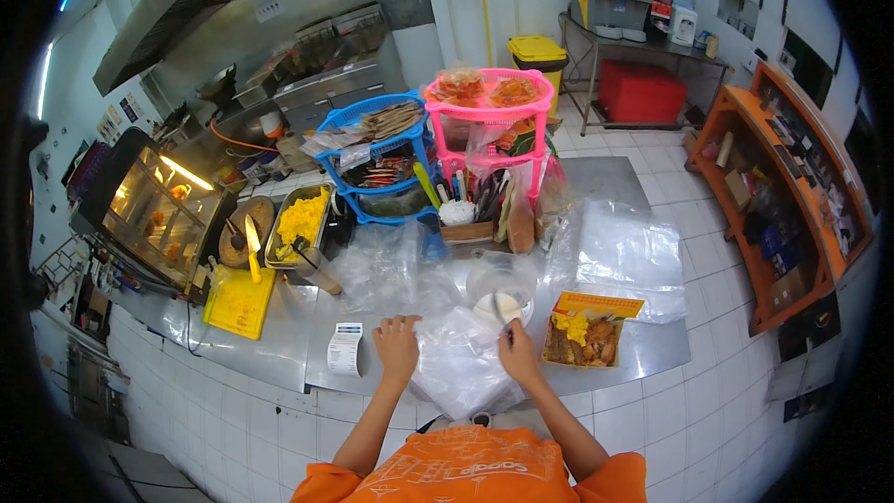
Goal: The person scoops cooked meat from a container into a paper takeout box, then moves to a counter to cut the meat on a yellow cutting board. They add noodles and yellow rice to the box, write on a receipt, and place the box into a plastic bag.
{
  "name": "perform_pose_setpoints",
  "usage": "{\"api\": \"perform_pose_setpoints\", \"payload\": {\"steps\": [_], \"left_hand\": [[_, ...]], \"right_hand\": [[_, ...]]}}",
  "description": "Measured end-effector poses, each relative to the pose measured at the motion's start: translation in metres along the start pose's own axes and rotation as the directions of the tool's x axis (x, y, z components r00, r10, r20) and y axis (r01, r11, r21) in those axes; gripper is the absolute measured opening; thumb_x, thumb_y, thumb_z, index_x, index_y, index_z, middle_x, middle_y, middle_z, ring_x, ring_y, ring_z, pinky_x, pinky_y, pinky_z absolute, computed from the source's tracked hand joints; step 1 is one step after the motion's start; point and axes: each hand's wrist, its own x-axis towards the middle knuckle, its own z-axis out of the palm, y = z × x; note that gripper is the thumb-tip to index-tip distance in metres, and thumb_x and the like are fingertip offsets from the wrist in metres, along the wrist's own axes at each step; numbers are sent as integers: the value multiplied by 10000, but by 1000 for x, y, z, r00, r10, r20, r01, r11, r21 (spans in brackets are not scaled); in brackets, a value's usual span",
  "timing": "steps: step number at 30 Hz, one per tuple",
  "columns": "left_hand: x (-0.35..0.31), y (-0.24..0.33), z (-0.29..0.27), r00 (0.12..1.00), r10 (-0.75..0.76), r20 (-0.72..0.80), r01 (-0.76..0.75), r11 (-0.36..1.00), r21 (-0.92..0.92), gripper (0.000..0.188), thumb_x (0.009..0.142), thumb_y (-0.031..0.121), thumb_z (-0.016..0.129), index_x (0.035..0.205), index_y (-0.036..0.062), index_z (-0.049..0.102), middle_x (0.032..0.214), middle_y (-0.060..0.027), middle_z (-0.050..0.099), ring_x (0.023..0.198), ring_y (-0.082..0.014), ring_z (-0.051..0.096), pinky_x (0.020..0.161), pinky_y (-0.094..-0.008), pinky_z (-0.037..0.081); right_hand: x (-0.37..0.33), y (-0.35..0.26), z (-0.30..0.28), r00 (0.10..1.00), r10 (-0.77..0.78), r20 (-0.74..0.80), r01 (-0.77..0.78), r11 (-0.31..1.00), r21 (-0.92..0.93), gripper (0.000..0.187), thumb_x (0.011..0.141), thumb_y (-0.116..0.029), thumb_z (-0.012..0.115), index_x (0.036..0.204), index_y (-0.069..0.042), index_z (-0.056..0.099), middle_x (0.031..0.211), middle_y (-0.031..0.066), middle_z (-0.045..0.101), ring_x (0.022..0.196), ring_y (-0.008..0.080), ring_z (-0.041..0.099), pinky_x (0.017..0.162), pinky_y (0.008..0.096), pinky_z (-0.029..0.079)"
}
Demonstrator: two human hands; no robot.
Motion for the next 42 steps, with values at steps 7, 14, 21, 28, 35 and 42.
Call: {"api": "perform_pose_setpoints", "payload": {"steps": [7,14,21,28,35,42], "left_hand": [[-7,19,4,966,37,255,-49,998,41,173,718,159,734,863,251,758,901,33,666,962,-217,520,870,-449,306],[1,-1,21,888,133,441,87,892,-443,122,694,98,704,762,199,710,897,36,652,852,-214,601,785,-375,469],[13,-6,33,865,162,475,6,943,-333,56,711,172,714,680,153,671,778,19,656,840,-233,628,682,-388,527],[31,0,-8,874,401,275,-267,868,-419,83,745,123,655,769,185,705,815,2,678,843,-241,637,688,-383,528],[81,-34,-153,952,-297,-73,136,625,-769,124,824,-59,544,876,21,622,816,-58,640,721,-142,616,594,-276,514],[62,10,-227,947,-313,69,187,364,-912,146,966,86,532,861,-12,559,789,-62,593,464,-59,497,420,-204,410]], "right_hand": [[-23,28,35,988,-143,66,150,982,-112,359,788,-239,739,987,6,567,844,196,650,760,359,645,663,408,483],[-22,37,25,991,-105,86,106,994,-13,291,807,-211,730,888,4,553,643,156,562,565,292,553,563,370,447],[-20,30,21,988,-113,105,113,994,2,276,809,-233,727,892,-12,583,593,87,539,536,227,533,552,343,445],[-23,1,29,974,-52,221,87,984,-154,659,793,-440,724,1321,-161,445,874,112,682,711,287,647,653,377,506],[-18,-1,32,867,33,497,125,951,-281,875,759,-541,713,1451,-202,296,951,159,644,838,319,643,763,422,495],[-16,-54,56,960,-259,107,280,884,-374,741,852,-402,654,1409,-33,336,1247,196,415,1100,369,390,930,513,333]]}}
